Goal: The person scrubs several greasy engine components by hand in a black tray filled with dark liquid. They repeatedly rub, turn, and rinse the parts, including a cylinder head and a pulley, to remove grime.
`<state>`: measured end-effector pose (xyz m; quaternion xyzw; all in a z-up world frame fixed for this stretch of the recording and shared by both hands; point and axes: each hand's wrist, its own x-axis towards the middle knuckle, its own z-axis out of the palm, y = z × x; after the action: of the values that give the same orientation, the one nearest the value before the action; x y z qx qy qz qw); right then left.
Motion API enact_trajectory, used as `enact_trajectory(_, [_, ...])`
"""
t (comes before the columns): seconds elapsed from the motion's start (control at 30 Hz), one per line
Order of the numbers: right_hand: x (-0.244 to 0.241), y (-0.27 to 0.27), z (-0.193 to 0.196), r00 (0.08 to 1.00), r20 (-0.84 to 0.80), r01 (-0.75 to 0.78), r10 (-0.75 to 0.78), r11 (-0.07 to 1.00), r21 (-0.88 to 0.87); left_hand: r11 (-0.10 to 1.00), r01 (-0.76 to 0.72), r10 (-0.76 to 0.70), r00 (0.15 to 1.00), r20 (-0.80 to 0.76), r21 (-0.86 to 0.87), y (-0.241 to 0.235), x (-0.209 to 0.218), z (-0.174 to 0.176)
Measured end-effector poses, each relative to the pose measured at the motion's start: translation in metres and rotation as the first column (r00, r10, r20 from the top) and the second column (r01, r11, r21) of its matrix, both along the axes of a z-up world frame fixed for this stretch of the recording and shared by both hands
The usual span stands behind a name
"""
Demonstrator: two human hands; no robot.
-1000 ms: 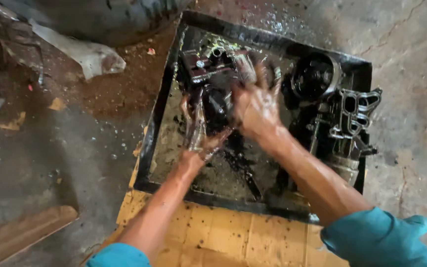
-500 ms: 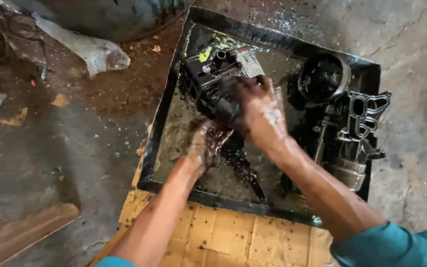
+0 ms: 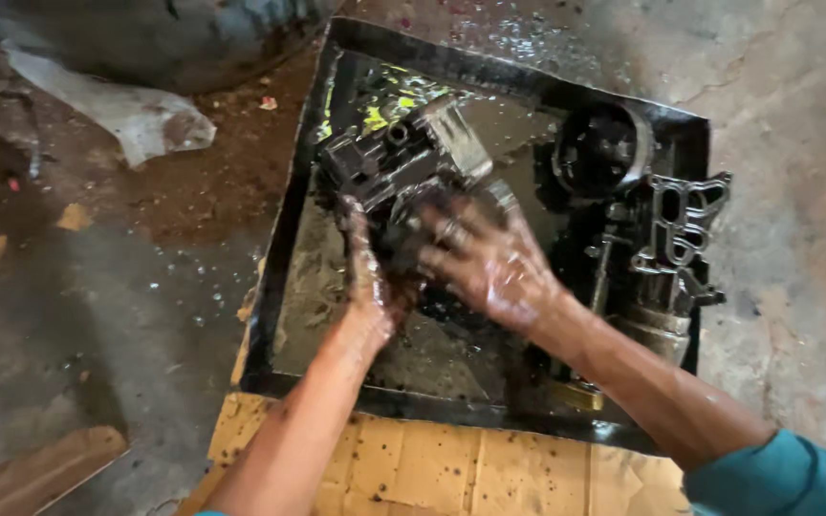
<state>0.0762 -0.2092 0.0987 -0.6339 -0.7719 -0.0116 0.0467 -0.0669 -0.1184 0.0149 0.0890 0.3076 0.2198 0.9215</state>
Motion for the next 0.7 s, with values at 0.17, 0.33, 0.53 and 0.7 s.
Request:
enact_trajectory(0.17, [-0.013,0.007,-0.002,0.992,-0.086,0.1,-0.096,0.994,0.05,0.998,-0.014,0.004,0.989,0.146,0.062,-0.004,0.012,-0.004])
enact_trajectory(0.33, [0.011,-0.028,-0.002,0.969,-0.216,-0.139,0.123,0.988,-0.061,0.999,0.043,-0.043,0.998,0.039,0.002,-0.002,0.015,-0.01])
enact_trajectory(0.53, [0.073,-0.045,-0.024,0.474,-0.569,0.511,-0.672,0.736,-0.444,0.96,0.125,-0.052,0.959,-0.278,0.252,-0.038,0.002,0.005])
enact_trajectory(0.7, [0.107,-0.002,-0.049,0.721,-0.431,0.518,-0.543,0.835,-0.186,0.281,0.614,0.43,0.606,-0.669,0.737,-0.059,-0.003,0.042])
